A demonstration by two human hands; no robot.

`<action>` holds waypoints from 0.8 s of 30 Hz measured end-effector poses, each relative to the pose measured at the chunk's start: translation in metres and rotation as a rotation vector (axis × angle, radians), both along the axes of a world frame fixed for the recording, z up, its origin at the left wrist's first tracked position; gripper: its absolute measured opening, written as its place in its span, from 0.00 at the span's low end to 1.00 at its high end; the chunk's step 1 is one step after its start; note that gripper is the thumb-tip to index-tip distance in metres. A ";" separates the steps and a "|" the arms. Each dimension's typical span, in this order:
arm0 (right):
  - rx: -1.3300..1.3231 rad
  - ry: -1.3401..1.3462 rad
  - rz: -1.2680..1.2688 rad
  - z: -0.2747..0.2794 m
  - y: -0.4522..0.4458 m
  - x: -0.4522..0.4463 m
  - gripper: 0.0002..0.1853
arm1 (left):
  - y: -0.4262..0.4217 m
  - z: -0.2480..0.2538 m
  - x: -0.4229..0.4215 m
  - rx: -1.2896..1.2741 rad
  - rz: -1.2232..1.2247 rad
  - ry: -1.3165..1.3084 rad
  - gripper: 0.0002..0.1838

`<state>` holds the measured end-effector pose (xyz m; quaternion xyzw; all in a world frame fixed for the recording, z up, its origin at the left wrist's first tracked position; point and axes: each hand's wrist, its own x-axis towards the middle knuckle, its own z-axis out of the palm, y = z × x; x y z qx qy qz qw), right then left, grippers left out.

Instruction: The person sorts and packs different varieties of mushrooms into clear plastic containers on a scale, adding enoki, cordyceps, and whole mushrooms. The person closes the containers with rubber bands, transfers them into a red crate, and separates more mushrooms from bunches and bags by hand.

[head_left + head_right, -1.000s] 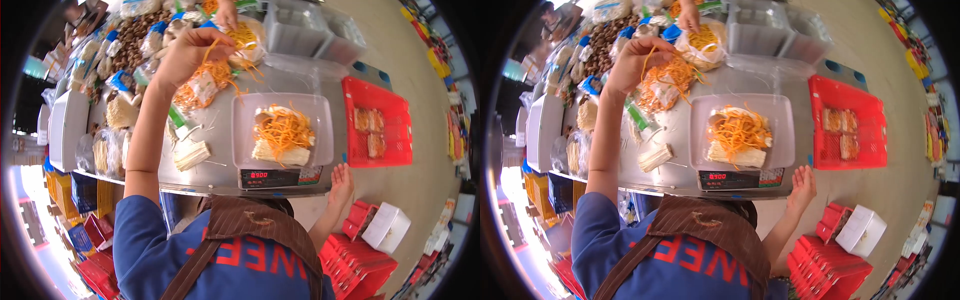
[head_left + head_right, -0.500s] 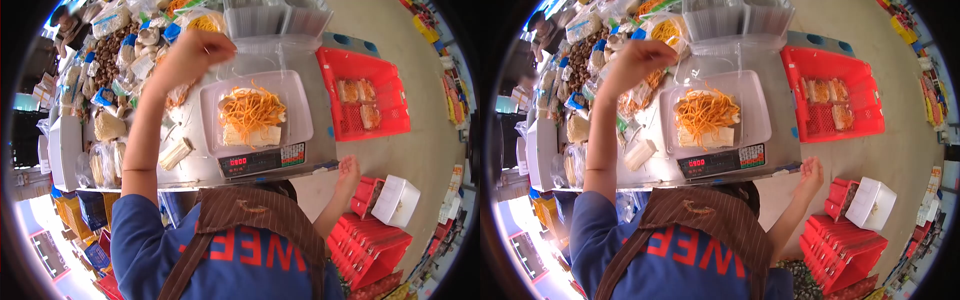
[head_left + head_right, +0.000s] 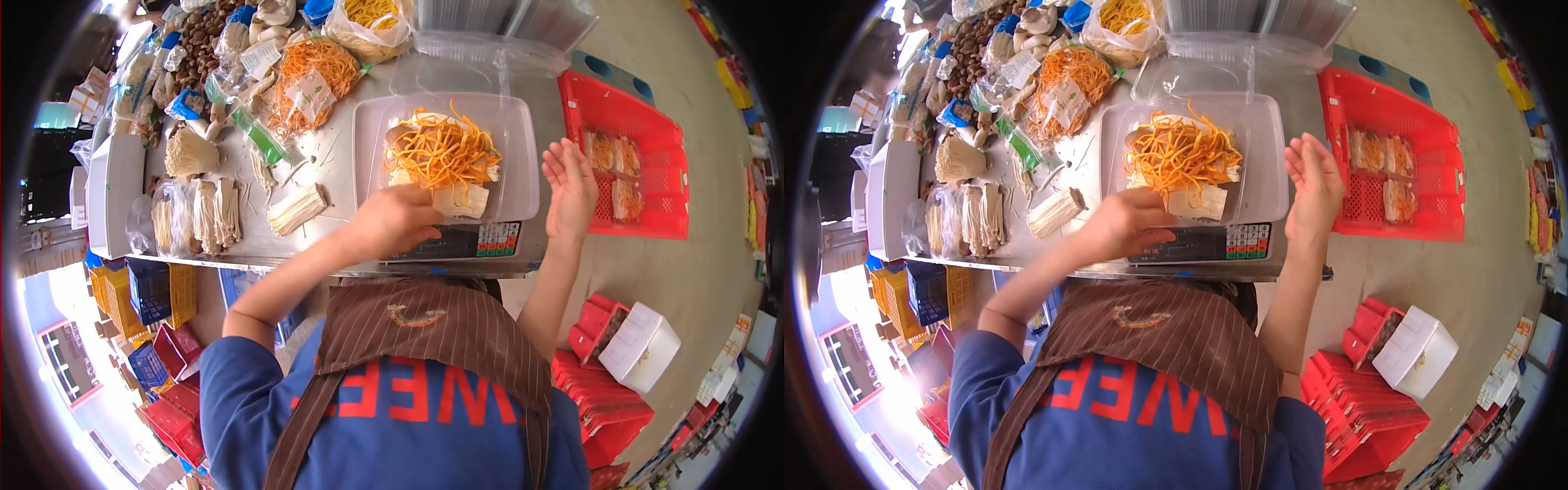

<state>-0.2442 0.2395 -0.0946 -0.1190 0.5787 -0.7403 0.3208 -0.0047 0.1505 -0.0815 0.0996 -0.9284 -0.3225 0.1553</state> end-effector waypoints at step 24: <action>0.182 0.279 0.366 -0.020 0.018 0.031 0.11 | 0.031 -0.017 0.033 0.864 1.256 0.482 0.22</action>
